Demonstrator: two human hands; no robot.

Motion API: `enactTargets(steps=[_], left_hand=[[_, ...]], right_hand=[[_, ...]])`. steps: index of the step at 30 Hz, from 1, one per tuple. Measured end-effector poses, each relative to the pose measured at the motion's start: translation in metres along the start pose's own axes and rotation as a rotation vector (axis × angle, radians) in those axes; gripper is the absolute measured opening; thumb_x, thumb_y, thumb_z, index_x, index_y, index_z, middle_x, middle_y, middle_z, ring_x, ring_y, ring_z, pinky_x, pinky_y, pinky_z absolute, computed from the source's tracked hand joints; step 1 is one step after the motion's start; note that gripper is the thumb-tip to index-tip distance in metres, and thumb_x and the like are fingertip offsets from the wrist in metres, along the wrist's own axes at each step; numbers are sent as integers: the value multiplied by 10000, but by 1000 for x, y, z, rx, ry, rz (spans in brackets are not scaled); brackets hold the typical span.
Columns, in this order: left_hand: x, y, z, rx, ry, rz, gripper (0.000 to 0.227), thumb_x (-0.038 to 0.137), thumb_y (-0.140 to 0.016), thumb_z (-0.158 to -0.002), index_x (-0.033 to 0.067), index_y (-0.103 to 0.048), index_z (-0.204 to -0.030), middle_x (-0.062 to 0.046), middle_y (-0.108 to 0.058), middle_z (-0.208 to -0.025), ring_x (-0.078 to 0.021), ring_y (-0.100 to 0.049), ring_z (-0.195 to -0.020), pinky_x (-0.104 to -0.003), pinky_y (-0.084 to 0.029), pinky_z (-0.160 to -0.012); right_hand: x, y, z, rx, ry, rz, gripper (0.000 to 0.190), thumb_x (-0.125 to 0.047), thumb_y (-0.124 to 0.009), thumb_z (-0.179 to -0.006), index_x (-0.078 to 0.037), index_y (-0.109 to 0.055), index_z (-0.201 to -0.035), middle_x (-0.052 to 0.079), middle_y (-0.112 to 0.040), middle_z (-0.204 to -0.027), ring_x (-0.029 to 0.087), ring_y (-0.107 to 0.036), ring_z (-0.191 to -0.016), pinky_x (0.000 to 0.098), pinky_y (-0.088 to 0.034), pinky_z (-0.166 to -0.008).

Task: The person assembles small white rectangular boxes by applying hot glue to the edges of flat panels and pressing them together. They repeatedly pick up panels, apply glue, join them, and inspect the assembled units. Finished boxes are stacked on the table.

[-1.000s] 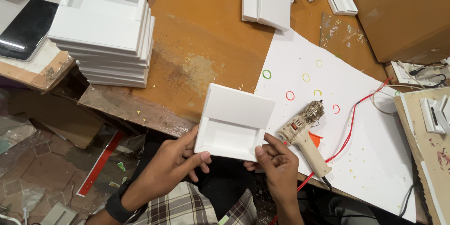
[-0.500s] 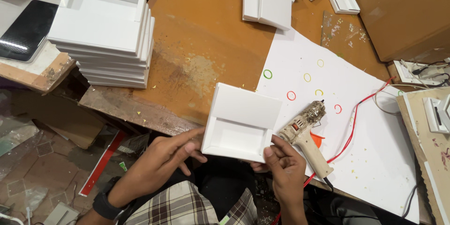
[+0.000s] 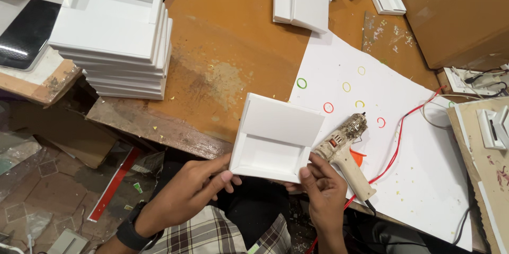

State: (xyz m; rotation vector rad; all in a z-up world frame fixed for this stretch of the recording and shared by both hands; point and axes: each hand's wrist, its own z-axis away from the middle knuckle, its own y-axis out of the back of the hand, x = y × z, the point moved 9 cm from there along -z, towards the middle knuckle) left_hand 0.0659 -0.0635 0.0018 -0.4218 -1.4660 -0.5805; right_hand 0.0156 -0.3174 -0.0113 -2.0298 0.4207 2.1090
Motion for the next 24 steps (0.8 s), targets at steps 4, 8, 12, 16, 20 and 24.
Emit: enactTargets(steps=[4, 8, 12, 16, 20, 24], left_hand=[[-6, 0, -2, 21, 13, 35, 403, 250, -481, -1042, 26, -692, -1303, -80, -779, -861, -140, -778, -754, -268, -626, -567], [-26, 3, -7, 111, 166, 100, 456, 257, -583, -969, 53, -633, -1374, -88, -797, -829, -140, -759, -716, -280, -622, -577], [-28, 5, -9, 137, 157, 138, 507, 258, -584, -962, 72, -604, -1434, -96, -785, -804, -132, -754, -692, -279, -620, -564], [-29, 2, -8, 139, 138, 97, 464, 242, -600, -955, 46, -627, -1374, -88, -787, -791, -130, -753, -677, -267, -612, -558], [-23, -7, -8, 109, 121, 133, 421, 248, -609, -962, 6, -652, -1305, -89, -784, -790, -132, -754, -680, -265, -597, -548], [-22, -10, -9, 88, 106, 157, 418, 256, -595, -966, -5, -659, -1286, -89, -789, -787, -135, -758, -665, -264, -590, -534]], right_hand=[[2, -3, -1, 0, -17, 6, 507, -190, -625, -959, 136, -570, -1344, 259, -767, -942, 282, -786, -728, 356, -673, -581], [8, -1, 0, 20, -52, -28, 502, -259, -545, -1008, 124, -622, -1322, 218, -767, -1033, 262, -792, -778, 344, -673, -580], [4, -8, -2, -62, -34, -77, 533, -258, -571, -989, 109, -560, -1375, 248, -775, -1002, 286, -810, -816, 355, -679, -582], [1, -21, 2, -135, -10, -51, 637, -119, -700, -879, 89, -423, -1413, 240, -767, -1023, 305, -796, -805, 353, -667, -606], [5, -29, 4, -88, -72, -49, 728, -37, -747, -829, 36, -312, -1407, 260, -765, -945, 295, -772, -753, 342, -644, -591], [1, -28, 4, -98, -49, -85, 744, -22, -742, -824, 42, -276, -1400, 293, -752, -937, 305, -776, -720, 364, -662, -608]])
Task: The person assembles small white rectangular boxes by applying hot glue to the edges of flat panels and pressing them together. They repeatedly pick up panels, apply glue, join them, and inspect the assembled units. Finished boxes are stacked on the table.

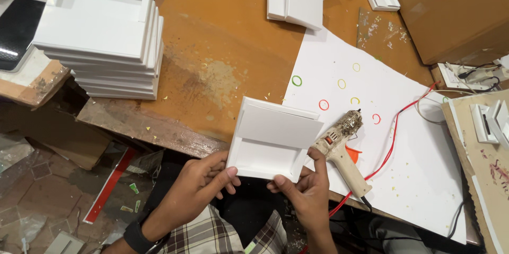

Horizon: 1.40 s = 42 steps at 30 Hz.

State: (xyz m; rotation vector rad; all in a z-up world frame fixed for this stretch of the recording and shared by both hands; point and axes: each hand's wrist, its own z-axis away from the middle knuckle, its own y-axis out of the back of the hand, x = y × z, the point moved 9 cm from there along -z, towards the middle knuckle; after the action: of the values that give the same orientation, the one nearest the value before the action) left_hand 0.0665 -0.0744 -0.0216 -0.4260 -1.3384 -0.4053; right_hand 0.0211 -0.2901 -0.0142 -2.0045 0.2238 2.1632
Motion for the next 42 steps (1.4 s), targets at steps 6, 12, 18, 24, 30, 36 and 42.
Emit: enactTargets(steps=[6, 12, 18, 24, 30, 36, 42], left_hand=[[-4, 1, -2, -11, 11, 47, 447, 278, -551, -970, 4, -683, -1298, -109, -769, -733, -153, -747, -595, -279, -588, -494], [12, 20, -2, 56, -166, -91, 434, 246, -611, -961, -35, -654, -1290, -100, -793, -823, -130, -761, -661, -267, -593, -508], [23, 38, -7, 242, -92, -280, 371, 206, -718, -892, -28, -717, -1179, -70, -687, -643, -96, -585, -487, -266, -453, -414], [29, 35, -3, 246, -79, -298, 345, 181, -708, -890, -3, -740, -1180, -50, -616, -538, -81, -510, -421, -275, -406, -376], [40, 32, -1, 269, -186, -363, 296, 183, -711, -892, -25, -751, -1099, -63, -675, -561, -117, -632, -461, -287, -508, -443], [29, 34, -10, 233, -89, -493, 283, 252, -671, -933, -9, -759, -1001, -102, -664, -554, -171, -632, -457, -333, -493, -463], [44, 60, -22, 231, -157, -666, 239, 220, -637, -954, 60, -739, -1100, -130, -698, -770, -271, -685, -690, -427, -506, -632]], right_hand=[[2, 2, -1, -97, -39, -64, 684, -61, -667, -879, 59, -274, -1426, 321, -755, -986, 355, -798, -805, 396, -679, -661], [9, -1, 3, -171, -80, -81, 617, -112, -625, -909, 73, -317, -1411, 316, -760, -1009, 357, -809, -855, 402, -698, -676], [11, -12, 5, -206, -117, 1, 636, -92, -659, -889, 72, -336, -1412, 310, -776, -1003, 336, -808, -861, 393, -681, -680], [15, -4, 4, -132, -53, 55, 468, -76, -684, -899, 91, -516, -1302, 140, -754, -925, 135, -697, -782, 273, -565, -643], [23, 8, 2, -72, -54, 118, 378, -91, -728, -914, 85, -634, -1235, 61, -647, -688, 59, -516, -586, 224, -375, -512], [42, 9, 2, -145, -133, 83, 402, -125, -719, -902, 62, -625, -1245, 120, -762, -803, 107, -666, -670, 245, -535, -586], [4, 87, -10, 257, 112, 595, 428, -214, -718, -913, -27, -635, -1290, 126, -771, -1038, 175, -739, -919, 314, -615, -713]])
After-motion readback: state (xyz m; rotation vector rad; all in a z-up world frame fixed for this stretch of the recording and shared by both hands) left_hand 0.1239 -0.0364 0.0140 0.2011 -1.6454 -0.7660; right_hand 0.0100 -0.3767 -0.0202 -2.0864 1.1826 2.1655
